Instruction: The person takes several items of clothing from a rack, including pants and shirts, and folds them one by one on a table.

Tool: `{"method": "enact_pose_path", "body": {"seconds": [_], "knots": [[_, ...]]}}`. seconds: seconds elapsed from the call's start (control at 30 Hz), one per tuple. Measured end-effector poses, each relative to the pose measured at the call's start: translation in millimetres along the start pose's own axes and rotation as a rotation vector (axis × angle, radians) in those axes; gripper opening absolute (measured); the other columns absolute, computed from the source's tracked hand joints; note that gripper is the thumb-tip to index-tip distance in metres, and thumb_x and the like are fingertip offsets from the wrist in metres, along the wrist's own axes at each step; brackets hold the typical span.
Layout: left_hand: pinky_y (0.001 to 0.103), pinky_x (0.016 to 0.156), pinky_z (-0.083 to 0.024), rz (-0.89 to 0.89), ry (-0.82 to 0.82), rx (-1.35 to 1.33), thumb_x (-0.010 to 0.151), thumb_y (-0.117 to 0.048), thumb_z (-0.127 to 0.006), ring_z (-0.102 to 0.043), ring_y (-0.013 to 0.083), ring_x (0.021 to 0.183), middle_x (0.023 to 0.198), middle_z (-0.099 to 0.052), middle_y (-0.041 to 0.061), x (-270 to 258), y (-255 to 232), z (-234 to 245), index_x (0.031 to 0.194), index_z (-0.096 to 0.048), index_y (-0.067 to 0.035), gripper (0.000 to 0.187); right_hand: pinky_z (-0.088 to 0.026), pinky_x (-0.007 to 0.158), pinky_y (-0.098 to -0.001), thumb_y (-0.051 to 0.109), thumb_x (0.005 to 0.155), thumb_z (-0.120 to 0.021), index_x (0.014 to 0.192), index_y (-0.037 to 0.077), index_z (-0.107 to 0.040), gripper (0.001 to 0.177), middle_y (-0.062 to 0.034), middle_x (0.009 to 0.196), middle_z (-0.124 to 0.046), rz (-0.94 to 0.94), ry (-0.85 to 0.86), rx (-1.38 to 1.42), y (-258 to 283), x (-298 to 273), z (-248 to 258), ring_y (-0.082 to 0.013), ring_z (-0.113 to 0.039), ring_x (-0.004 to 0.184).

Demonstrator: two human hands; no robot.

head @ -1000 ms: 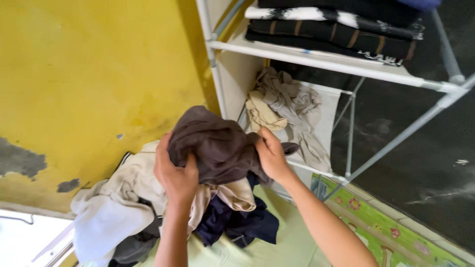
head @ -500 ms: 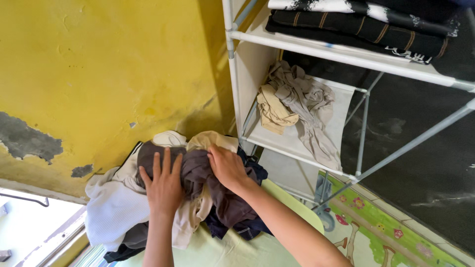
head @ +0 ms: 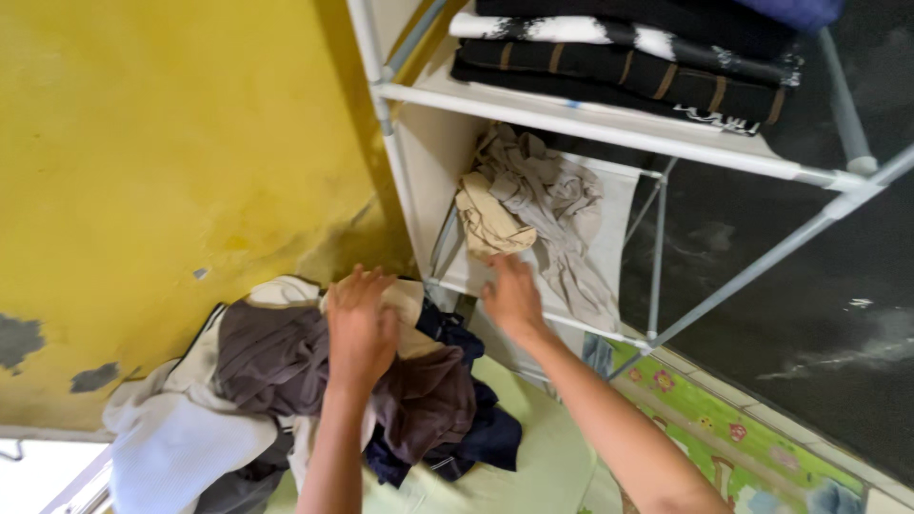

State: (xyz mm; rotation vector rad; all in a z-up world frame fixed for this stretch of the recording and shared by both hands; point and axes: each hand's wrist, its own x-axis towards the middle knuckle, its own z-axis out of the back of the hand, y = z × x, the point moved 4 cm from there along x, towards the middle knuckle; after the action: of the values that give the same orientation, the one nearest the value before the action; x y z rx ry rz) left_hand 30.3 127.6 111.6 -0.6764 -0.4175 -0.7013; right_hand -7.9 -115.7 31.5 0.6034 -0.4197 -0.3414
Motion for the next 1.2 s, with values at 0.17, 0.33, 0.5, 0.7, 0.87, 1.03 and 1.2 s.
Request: {"method": "enact_pose_path", "body": {"seconds": [0.17,0.33,0.5,0.7,0.87,1.03,1.2], "knots": [[0.057,0.107,-0.038,-0.119,0.075,-0.049,0.076,-0.002,-0.065,-0.055,0.0423,0.127,0.124,-0.068,0.020,29,-33,-67,0.114,-0.070,-0.003,0.038,-0.038,0.102,-0.0583,0.014,0.075,-0.078,0.139,0.010,-0.050,0.070,-0.0240,0.143,-0.043,-0.241,-0.087,-0.268,-83,18,33,-0.0490,-0.042,0.131],[0.048,0.105,-0.046,-0.108,0.207,-0.225,0.079,-0.001,-0.068,-0.059,0.0424,0.122,0.123,-0.069,0.019,41,-51,-136,0.114,-0.070,-0.003,0.036,-0.045,0.096,-0.0557,0.023,0.083,-0.074,0.151,0.016,-0.043,0.075,-0.0266,0.145,-0.043,-0.495,0.060,-0.159,-136,17,45,-0.0479,-0.053,0.119],[0.048,0.105,-0.046,-0.029,0.364,-0.250,0.079,-0.004,-0.072,-0.057,0.0425,0.124,0.131,-0.063,0.021,49,-68,-175,0.131,-0.061,-0.004,0.053,-0.051,0.094,-0.0481,0.016,0.092,-0.063,0.116,0.005,-0.068,0.027,-0.0234,0.123,-0.065,-0.397,-0.087,-0.069,-154,14,40,-0.0443,-0.063,0.109],[0.052,0.104,-0.040,-0.011,0.355,-0.347,0.062,-0.011,-0.087,-0.041,0.0518,0.131,0.154,-0.031,0.028,60,-98,-182,0.149,-0.037,-0.005,0.101,-0.048,0.088,-0.0469,0.001,0.082,-0.057,0.106,-0.005,-0.063,0.026,-0.0220,0.105,-0.063,0.206,-0.246,0.227,-100,8,76,-0.0421,-0.059,0.101],[0.047,0.099,-0.049,-0.143,0.142,-0.570,0.072,-0.012,-0.083,-0.056,0.0478,0.123,0.140,-0.049,0.033,54,-98,-189,0.132,-0.057,-0.003,0.066,-0.050,0.081,-0.0373,0.000,0.086,-0.052,0.100,-0.005,-0.064,0.019,-0.0166,0.096,-0.058,0.154,0.074,0.631,-77,-10,91,-0.0299,-0.060,0.091],[0.036,0.082,-0.056,0.124,0.184,-0.841,0.077,-0.010,-0.077,-0.076,0.0285,0.095,0.099,-0.075,0.018,45,-83,-204,0.115,-0.062,0.000,0.042,-0.045,0.104,-0.0361,0.012,0.076,-0.071,0.133,0.004,-0.053,0.060,-0.0179,0.129,-0.058,0.040,-0.128,0.473,-86,-2,106,-0.0300,-0.058,0.122],[0.032,0.074,-0.053,0.123,0.095,-0.844,0.079,-0.002,-0.072,-0.064,0.0192,0.081,0.087,-0.068,0.012,43,-70,-186,0.100,-0.060,0.002,0.024,-0.023,0.116,-0.0430,0.020,0.068,-0.091,0.157,0.006,-0.025,0.111,-0.0254,0.160,-0.022,-0.026,0.157,0.363,-126,-1,101,-0.0393,-0.022,0.147]]}}
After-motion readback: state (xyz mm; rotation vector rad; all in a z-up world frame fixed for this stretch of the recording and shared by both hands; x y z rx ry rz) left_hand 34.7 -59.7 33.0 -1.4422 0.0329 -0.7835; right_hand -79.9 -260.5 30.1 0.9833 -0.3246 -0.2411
